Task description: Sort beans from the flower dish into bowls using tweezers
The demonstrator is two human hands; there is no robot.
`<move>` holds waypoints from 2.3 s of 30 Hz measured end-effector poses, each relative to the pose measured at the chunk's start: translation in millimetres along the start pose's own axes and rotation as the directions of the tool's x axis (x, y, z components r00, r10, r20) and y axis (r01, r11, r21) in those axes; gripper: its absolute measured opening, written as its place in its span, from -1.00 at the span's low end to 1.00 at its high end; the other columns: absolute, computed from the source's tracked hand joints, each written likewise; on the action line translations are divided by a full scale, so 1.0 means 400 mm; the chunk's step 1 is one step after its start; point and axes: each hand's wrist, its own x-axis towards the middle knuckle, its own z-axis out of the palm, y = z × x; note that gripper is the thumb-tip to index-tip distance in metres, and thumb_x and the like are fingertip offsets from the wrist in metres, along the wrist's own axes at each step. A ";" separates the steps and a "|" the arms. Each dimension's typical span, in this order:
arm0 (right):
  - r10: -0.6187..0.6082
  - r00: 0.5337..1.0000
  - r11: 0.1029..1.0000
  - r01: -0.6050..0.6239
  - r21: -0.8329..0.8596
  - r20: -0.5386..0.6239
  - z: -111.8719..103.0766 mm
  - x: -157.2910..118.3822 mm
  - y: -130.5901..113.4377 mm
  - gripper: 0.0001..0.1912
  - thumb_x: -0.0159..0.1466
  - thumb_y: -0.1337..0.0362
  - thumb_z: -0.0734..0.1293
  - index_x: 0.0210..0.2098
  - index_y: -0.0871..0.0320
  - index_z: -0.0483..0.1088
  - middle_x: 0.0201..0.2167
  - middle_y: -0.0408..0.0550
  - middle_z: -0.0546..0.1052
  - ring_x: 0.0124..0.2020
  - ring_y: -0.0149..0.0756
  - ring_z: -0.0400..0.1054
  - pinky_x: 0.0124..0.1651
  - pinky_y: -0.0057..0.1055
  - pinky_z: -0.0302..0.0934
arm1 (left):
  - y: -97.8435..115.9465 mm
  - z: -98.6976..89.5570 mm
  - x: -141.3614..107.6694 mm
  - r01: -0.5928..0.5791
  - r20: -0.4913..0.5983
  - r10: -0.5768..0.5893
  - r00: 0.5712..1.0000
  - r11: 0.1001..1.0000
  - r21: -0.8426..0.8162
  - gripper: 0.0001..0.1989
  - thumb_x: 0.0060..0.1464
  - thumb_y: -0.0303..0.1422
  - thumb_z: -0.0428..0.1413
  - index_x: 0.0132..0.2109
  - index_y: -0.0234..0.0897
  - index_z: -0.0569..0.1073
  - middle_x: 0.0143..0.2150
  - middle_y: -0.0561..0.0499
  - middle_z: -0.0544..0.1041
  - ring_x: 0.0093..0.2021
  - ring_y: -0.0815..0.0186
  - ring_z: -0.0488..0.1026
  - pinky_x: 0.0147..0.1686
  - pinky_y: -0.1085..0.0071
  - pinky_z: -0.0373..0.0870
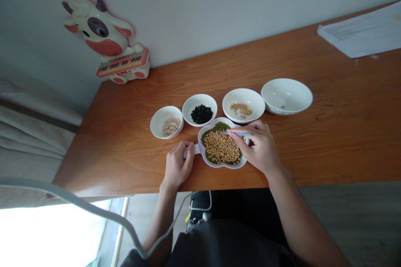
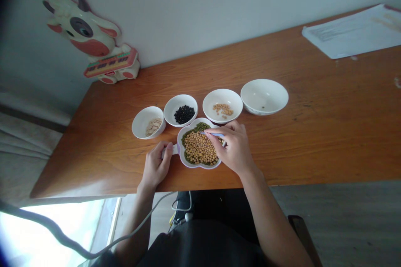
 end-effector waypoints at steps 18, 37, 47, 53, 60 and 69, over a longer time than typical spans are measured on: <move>-0.012 1.000 1.000 0.012 0.012 0.000 0.003 0.000 0.000 -0.88 0.37 0.23 0.44 -0.13 -0.07 0.64 -0.25 -0.19 0.72 -0.34 -0.28 0.40 -0.19 -0.20 0.20 | -0.002 0.003 0.000 0.005 -0.003 -0.005 1.000 1.000 0.004 -0.62 0.45 -0.14 -0.04 -0.23 -0.25 0.50 -0.39 0.03 0.55 -0.43 0.34 0.45 -0.37 0.45 0.28; -0.022 0.890 0.993 -0.033 -0.111 -0.456 -0.020 -0.002 -0.015 -0.81 0.33 0.32 0.46 -0.08 -0.01 0.64 -0.31 -0.13 0.71 -0.41 -0.29 0.41 -0.25 -0.26 0.31 | -0.008 0.005 -0.001 -0.012 -0.002 0.012 1.000 1.000 0.003 -0.63 0.46 -0.17 -0.03 -0.24 -0.28 0.50 -0.39 0.03 0.54 -0.43 0.36 0.43 -0.38 0.45 0.26; 0.036 0.865 0.993 -0.089 -0.082 -0.500 -0.023 0.004 -0.014 -0.77 0.34 0.37 0.45 -0.03 0.01 0.61 -0.21 -0.08 0.72 -0.29 -0.24 0.54 -0.15 -0.23 0.39 | -0.005 0.004 -0.001 -0.018 -0.011 0.018 1.000 1.000 0.008 -0.63 0.45 -0.17 -0.03 -0.24 -0.28 0.50 -0.40 0.04 0.53 -0.45 0.37 0.43 -0.42 0.46 0.23; 0.010 0.947 0.999 -0.022 -0.033 -0.321 -0.014 0.003 -0.013 -0.84 0.33 0.33 0.45 -0.11 0.01 0.62 -0.25 -0.11 0.72 -0.31 -0.22 0.51 -0.15 -0.19 0.34 | -0.004 0.003 0.000 -0.021 -0.014 0.021 1.000 1.000 0.002 -0.64 0.45 -0.18 -0.02 -0.23 -0.28 0.51 -0.39 0.04 0.54 -0.44 0.37 0.43 -0.41 0.46 0.24; -0.007 0.991 0.999 0.003 -0.035 -0.133 -0.004 0.004 -0.009 -0.92 0.32 0.29 0.44 -0.20 0.02 0.61 -0.27 -0.16 0.73 -0.34 -0.24 0.46 -0.19 -0.21 0.29 | -0.005 0.003 0.000 -0.019 -0.008 0.019 1.000 1.000 -0.002 -0.64 0.45 -0.18 -0.02 -0.23 -0.28 0.51 -0.40 0.04 0.54 -0.44 0.37 0.42 -0.39 0.45 0.25; 0.017 0.997 0.999 -0.019 -0.036 -0.073 0.004 -0.001 0.000 -0.92 0.33 0.27 0.43 -0.22 0.02 0.61 -0.27 -0.16 0.73 -0.34 -0.21 0.45 -0.18 -0.21 0.29 | -0.005 0.004 -0.002 -0.020 -0.009 0.020 1.000 1.000 -0.004 -0.64 0.45 -0.18 -0.03 -0.23 -0.27 0.51 -0.39 0.03 0.54 -0.43 0.36 0.43 -0.39 0.45 0.26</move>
